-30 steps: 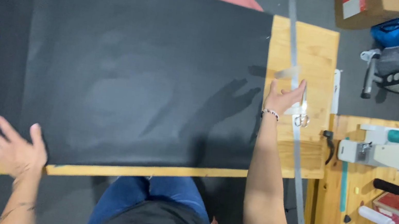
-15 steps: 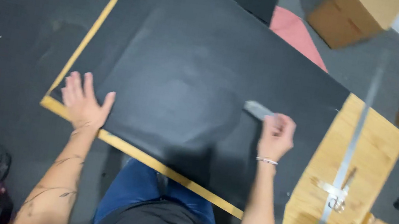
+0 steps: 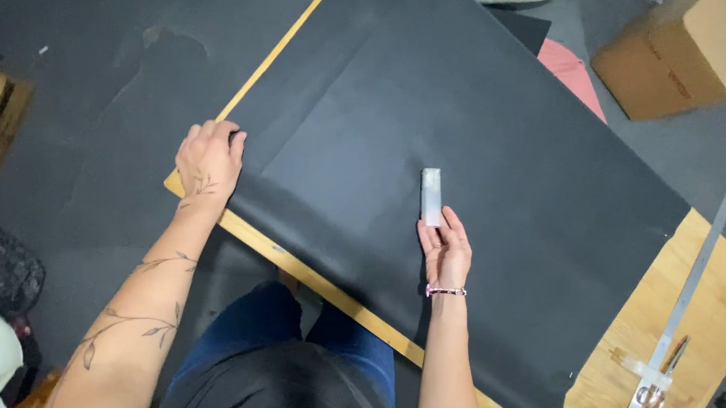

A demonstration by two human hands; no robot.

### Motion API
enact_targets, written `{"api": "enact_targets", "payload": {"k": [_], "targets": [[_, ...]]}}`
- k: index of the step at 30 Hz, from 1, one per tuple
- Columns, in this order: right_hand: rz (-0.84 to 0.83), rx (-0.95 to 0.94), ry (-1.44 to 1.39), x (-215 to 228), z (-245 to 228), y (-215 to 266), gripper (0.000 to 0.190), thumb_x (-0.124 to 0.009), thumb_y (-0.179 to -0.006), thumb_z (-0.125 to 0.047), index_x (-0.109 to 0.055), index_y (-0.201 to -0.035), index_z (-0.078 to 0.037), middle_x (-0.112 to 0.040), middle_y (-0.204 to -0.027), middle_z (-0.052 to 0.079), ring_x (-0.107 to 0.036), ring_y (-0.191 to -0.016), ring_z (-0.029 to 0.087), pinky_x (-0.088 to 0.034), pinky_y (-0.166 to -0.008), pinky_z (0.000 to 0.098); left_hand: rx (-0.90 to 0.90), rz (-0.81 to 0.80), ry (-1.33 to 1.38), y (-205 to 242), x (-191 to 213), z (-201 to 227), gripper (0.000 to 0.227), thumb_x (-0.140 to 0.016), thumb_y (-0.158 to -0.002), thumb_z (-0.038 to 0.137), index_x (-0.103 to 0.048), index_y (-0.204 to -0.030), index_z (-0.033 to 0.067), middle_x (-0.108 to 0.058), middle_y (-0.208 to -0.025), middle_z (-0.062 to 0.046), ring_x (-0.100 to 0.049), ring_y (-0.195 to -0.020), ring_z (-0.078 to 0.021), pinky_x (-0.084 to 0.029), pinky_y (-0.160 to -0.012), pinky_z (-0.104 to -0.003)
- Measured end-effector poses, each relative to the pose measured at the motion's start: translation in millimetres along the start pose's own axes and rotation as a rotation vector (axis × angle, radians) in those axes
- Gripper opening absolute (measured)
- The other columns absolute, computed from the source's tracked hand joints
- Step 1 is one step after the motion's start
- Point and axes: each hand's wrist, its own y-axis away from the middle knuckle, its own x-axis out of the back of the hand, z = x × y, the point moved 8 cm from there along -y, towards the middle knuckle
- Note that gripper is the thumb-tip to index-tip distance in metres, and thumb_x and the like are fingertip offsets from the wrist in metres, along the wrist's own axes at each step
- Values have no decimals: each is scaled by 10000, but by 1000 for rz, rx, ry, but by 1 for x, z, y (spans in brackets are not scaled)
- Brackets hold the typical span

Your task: The person cuts a large piece of black fabric using shears on a wooden workbench. They then fold the fabric, smooth it out, and secure it with pins and a small block of chalk.

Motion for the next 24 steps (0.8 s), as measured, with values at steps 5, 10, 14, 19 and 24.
{"api": "enact_targets", "payload": {"k": [5, 10, 14, 19, 24], "targets": [[-85, 3, -259, -19, 9, -10, 679, -492, -802, 179, -483, -1456, -5, -500, -1448, 283, -555, -1277, 419, -434, -1147, 553, 71, -160, 65, -19, 5, -4, 187, -808, -856, 423, -716, -949, 290, -631, -847, 112, -617, -899, -123, -562, -726, -345], [18, 78, -296, 4, 37, -47, 521, -557, -886, 172, -545, -1385, 24, -545, -1366, 305, -611, -1226, 398, -524, -1087, 451, 157, -258, 156, -26, 18, 1, 155, -840, -868, 323, -739, -939, 230, -602, -985, 66, -601, -1011, -172, -571, -791, -424], [70, -108, -418, -11, 39, -32, 468, -521, -884, 113, -531, -1347, 44, -564, -1345, 330, -601, -1214, 466, -530, -1046, 548, 252, -338, 151, -27, -7, -11, 201, -850, -836, 309, -710, -967, 248, -589, -1020, 48, -624, -1021, -217, -573, -796, -485], [119, -128, -528, 0, 40, -37, 400, -544, -868, 85, -582, -1266, 95, -577, -1305, 357, -624, -1185, 456, -553, -1029, 530, 350, -436, 229, -39, 11, 1, 349, -829, -853, 195, -593, -1110, 182, -556, -1171, -53, -663, -1048, -354, -546, -879, -546], [186, -22, -41, 0, 19, -28, 358, -563, -954, -54, -602, -1297, 41, -655, -1224, 287, -681, -1122, 371, -577, -1007, 480, 431, -447, 304, -46, 35, 6, 425, -865, -808, 149, -537, -1080, 138, -481, -1216, -75, -659, -1069, -411, -532, -912, -552]]}}
